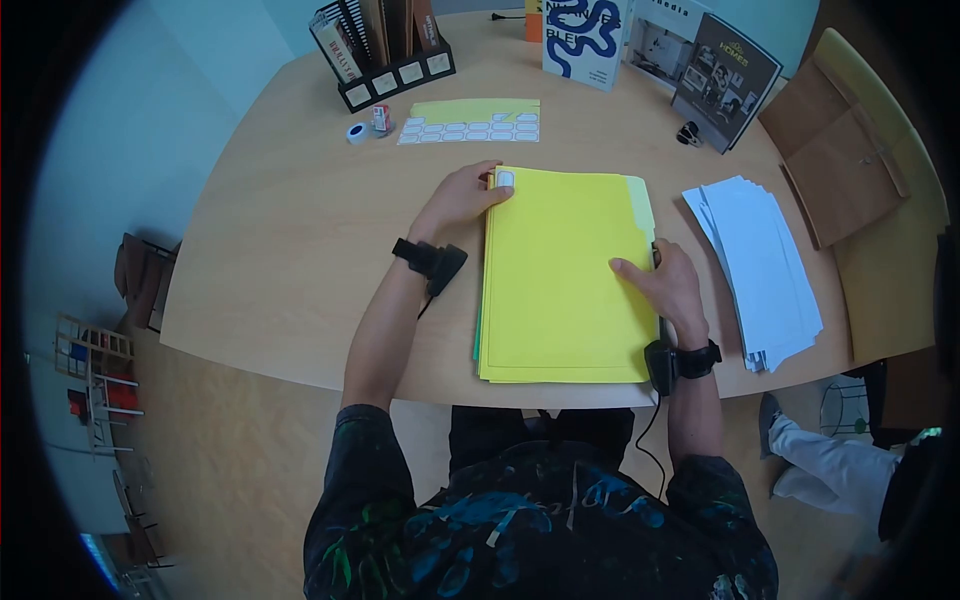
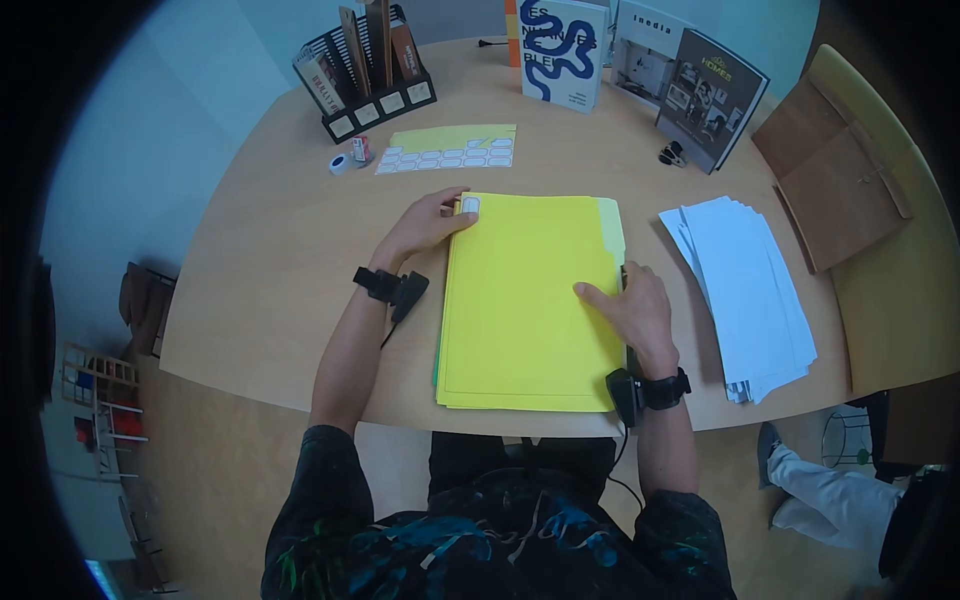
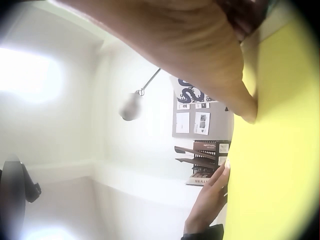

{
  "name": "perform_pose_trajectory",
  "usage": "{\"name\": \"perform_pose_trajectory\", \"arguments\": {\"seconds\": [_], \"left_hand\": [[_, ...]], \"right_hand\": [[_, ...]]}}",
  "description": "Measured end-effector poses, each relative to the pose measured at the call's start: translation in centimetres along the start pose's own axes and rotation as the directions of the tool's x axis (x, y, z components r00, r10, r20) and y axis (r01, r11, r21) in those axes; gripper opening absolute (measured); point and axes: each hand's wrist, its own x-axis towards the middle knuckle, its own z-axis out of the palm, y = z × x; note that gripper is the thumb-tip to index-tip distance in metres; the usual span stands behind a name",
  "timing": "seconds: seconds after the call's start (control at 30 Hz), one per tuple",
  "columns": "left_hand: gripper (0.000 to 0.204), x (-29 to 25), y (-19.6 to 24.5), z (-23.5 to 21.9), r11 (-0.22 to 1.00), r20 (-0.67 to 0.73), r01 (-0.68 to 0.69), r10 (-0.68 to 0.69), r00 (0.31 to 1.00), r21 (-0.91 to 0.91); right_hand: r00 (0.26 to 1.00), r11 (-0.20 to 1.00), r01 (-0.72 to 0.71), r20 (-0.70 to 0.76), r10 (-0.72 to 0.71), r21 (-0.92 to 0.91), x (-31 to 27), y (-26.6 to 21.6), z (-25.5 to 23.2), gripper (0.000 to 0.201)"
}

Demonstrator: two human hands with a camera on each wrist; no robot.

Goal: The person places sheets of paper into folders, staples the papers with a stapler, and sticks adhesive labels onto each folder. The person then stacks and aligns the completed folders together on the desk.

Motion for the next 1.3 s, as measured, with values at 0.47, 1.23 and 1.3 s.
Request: {"name": "perform_pose_trajectory", "arguments": {"seconds": [0.47, 1.23, 1.3], "left_hand": [[0.061, -0.9, -2.2, 2.1, 0.892, -0.182, -0.103, 0.024, 0.983, -0.440], [0.061, -1.0, -2.5, 2.0, 0.908, -0.185, -0.112, 0.039, 0.982, -0.404], [0.061, -1.1, -2.4, 2.1, 0.908, -0.186, -0.104, 0.030, 0.982, -0.406]], "right_hand": [[0.998, 0.994, 0.027, -0.064, -0.020, 0.108, 0.0, 0.3, -0.2, 0.057], [0.871, 0.825, 0.076, -0.365, -0.328, -0.560, 27.5, 6.6, -9.3, 0.044], [0.911, 0.796, -0.003, -0.330, -0.248, -0.606, 28.0, 7.0, -8.5, 0.043]]}}
